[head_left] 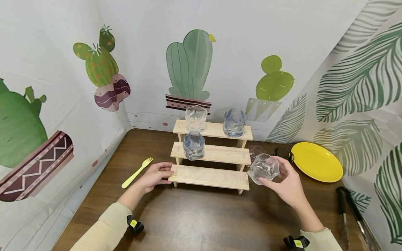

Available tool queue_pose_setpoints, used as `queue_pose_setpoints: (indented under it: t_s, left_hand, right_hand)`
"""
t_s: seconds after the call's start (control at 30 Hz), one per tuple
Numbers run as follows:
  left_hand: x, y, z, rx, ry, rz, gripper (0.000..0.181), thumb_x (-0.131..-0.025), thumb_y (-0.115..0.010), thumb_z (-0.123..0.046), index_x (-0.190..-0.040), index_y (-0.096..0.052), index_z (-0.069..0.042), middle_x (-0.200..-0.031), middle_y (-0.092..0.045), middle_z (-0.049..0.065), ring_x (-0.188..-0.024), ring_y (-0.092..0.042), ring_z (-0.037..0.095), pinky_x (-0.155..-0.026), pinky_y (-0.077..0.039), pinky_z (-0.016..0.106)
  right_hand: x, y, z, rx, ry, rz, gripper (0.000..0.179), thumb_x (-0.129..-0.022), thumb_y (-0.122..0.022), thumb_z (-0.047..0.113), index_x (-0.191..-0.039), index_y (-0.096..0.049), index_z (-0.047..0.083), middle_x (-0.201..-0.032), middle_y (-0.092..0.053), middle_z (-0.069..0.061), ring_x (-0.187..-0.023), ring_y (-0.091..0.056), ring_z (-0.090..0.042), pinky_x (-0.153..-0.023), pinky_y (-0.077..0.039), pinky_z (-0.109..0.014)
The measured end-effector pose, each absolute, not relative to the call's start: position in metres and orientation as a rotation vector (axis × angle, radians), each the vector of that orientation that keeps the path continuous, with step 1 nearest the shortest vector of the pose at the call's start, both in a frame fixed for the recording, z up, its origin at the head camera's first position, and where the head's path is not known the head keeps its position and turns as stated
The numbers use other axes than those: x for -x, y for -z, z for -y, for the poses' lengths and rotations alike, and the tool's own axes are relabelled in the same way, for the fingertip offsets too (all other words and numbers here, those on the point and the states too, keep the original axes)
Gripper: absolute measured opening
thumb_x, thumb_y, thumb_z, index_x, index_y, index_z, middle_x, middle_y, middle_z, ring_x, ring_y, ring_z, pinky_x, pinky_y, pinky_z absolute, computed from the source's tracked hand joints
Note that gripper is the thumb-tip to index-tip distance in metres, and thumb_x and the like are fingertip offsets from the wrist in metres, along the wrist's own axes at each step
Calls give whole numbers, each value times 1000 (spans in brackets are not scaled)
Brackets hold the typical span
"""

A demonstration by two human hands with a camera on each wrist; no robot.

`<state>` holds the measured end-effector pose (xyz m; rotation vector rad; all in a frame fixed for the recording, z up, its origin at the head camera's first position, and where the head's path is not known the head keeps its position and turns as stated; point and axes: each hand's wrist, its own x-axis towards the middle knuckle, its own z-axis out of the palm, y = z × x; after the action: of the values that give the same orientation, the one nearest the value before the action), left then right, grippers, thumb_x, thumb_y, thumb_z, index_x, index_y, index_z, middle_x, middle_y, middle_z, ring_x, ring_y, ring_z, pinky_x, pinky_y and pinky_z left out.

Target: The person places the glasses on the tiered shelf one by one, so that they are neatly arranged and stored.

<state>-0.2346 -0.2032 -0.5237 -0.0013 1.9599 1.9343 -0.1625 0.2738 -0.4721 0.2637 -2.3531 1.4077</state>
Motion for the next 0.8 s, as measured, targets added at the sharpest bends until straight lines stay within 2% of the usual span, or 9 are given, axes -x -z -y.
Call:
queue_pose_setpoints:
  t_s: [0.1,0.27,0.5,0.8]
  left_hand:
    - [235,524,203,-1,-1932,-1965,55,-98,-68,-3,-146,-46,12,-131,-59,26,-98,-69,24,-82,-63,39]
    - [235,525,203,3,-1933,-1967,55,-98,-68,-3,-146,-46,12,-131,-58,26,-98,-69,24,-82,-63,39]
    - [235,524,204,5,-1935,-1966,55,-97,-68,-3,-146,-46,12,-131,-59,26,-98,-69,24,-82,-63,39]
    - [234,523,203,5,-1930,-1971,55,-98,-68,-4,-146,-46,12,-131,-59,26,-99,-69,24,-83,-63,40]
  right_hand:
    - [169,466,-268,-289,-1419,2330,87,-65,-97,-4,-141,-56,7,-120,-69,-16,-100,-65,-9,-87,-50,-9]
    - [174,450,-253,-364,-1465,2291,85,-65,-95,-10,-140,-55,1,-120,-67,-22,-102,-66,-17,-89,-52,-12]
    - [180,429,-232,-352,-1483,2331,80,-68,-94,-6,-138,-56,-2,-116,-65,-23,-99,-66,-35,-91,-54,-16]
    - [215,454,-221,-363,-1591,2292,80,-72,-96,4,-142,-57,6,-119,-68,-16,-102,-69,-29,-87,-56,-18]
